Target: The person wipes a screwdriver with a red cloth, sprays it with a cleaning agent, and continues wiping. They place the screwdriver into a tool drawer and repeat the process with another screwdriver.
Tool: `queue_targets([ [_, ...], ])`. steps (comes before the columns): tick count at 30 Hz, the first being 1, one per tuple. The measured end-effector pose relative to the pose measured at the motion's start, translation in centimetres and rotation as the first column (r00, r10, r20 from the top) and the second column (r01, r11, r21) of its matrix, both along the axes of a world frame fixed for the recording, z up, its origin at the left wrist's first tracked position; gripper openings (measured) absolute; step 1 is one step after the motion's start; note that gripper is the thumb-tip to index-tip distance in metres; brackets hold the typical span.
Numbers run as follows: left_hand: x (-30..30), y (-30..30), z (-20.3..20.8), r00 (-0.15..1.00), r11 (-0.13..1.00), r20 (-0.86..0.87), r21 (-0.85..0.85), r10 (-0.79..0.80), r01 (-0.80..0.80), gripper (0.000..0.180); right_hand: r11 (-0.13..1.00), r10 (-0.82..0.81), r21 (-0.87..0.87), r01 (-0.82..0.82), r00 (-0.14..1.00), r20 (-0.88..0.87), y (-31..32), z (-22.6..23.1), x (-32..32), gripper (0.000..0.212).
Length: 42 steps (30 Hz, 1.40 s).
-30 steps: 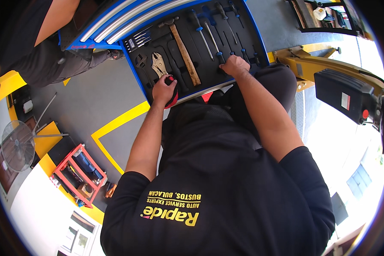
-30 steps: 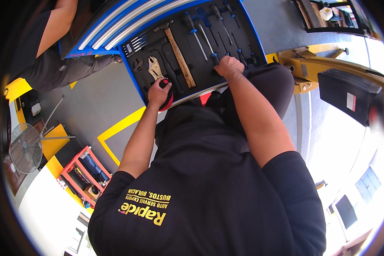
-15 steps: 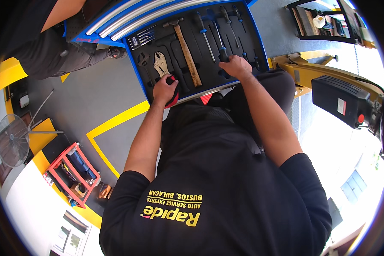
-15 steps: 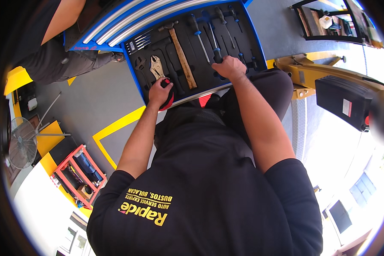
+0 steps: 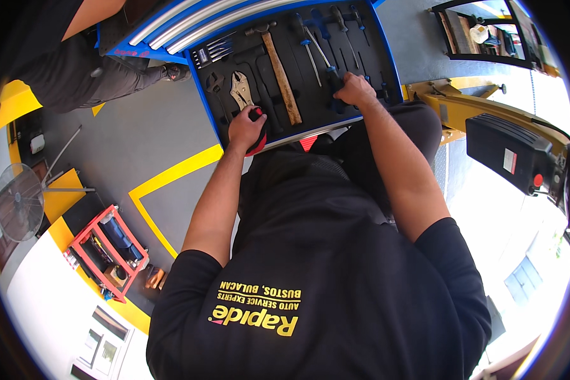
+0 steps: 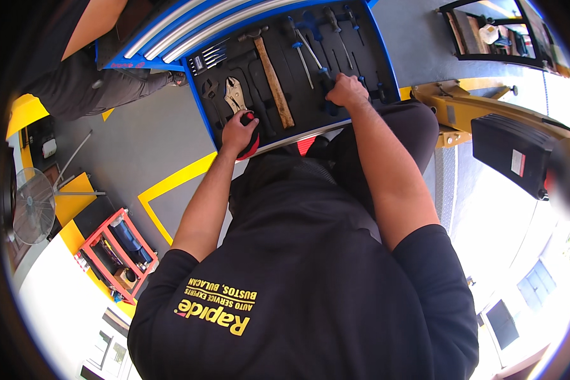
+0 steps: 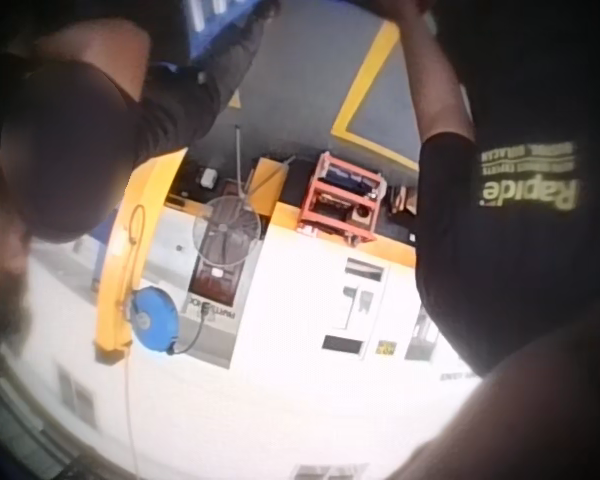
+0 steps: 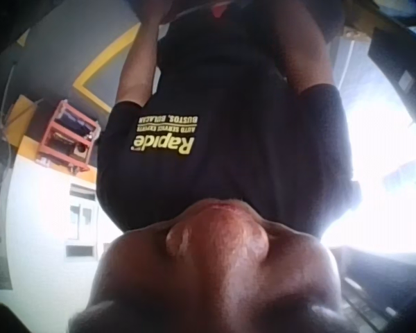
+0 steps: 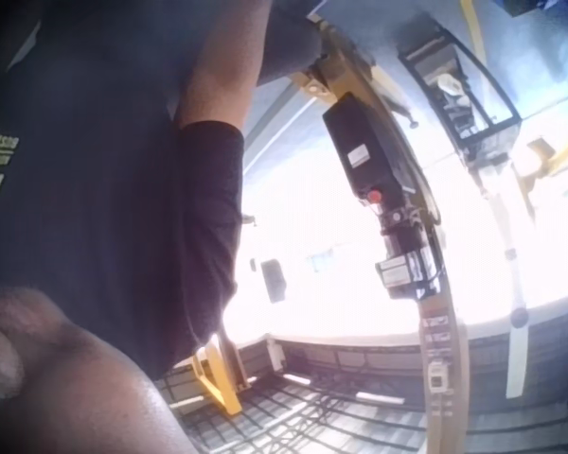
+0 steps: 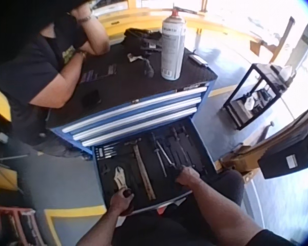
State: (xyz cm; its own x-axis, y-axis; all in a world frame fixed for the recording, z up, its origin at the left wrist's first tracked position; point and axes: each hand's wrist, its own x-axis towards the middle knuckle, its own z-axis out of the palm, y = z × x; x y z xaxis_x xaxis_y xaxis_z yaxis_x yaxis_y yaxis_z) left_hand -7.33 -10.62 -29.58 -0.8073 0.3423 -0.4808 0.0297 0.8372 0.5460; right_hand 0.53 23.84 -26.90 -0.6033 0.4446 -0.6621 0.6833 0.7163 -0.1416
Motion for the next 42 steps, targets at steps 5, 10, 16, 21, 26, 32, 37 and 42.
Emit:
queue_targets([
  [5, 0.2, -0.2, -0.1, 1.000, 1.000, -0.019, 0.010, 0.007, -0.007, 0.046, 0.992, -0.046, 0.106, 0.073, 0.969, -0.244, -1.6, 0.2, -0.9, 0.066],
  [10, 0.1, -0.1, -0.2, 0.999, 1.000, -0.031, 0.005, 0.006, -0.006, 0.045, 0.998, 0.059, 0.030, -0.052, 0.939, -0.339, -0.7, -0.8, -1.5, 0.057],
  [16, 0.0, -0.2, -0.5, 1.000, 1.000, -0.003, -0.006, 0.000, 0.000, 0.050, 0.999, 0.017, -0.029, -0.029, 0.938, -0.346, -0.9, 0.3, -0.8, 0.056],
  [21, -0.1, -0.2, -0.5, 1.000, 1.000, -0.005, -0.010, 0.004, -0.004, 0.049, 0.997, 0.032, -0.056, -0.056, 0.933, -0.359, -1.7, -0.1, 0.4, 0.055],
  [26, 0.0, -0.4, -0.9, 0.999, 1.000, -0.037, 0.007, 0.010, -0.009, 0.046, 0.993, 0.093, -0.036, -0.111, 0.943, -0.321, -2.5, -0.1, 0.8, 0.051],
  [32, 0.1, -0.5, -1.1, 0.998, 1.000, -0.055, 0.016, -0.014, 0.015, 0.047, 0.989, 0.148, 0.034, -0.145, 0.921, -0.360, -3.2, -0.1, 1.0, 0.040],
  [37, 0.0, -0.5, -1.0, 0.999, 1.000, -0.042, 0.005, -0.012, 0.012, 0.046, 0.990, 0.133, 0.089, -0.108, 0.927, -0.350, -4.1, -1.1, 1.3, 0.036],
  [42, 0.0, -0.7, -1.1, 1.000, 0.999, -0.017, 0.036, -0.003, 0.003, 0.043, 0.986, 0.128, 0.141, -0.083, 0.928, -0.350, -4.2, -0.4, 1.2, 0.039],
])
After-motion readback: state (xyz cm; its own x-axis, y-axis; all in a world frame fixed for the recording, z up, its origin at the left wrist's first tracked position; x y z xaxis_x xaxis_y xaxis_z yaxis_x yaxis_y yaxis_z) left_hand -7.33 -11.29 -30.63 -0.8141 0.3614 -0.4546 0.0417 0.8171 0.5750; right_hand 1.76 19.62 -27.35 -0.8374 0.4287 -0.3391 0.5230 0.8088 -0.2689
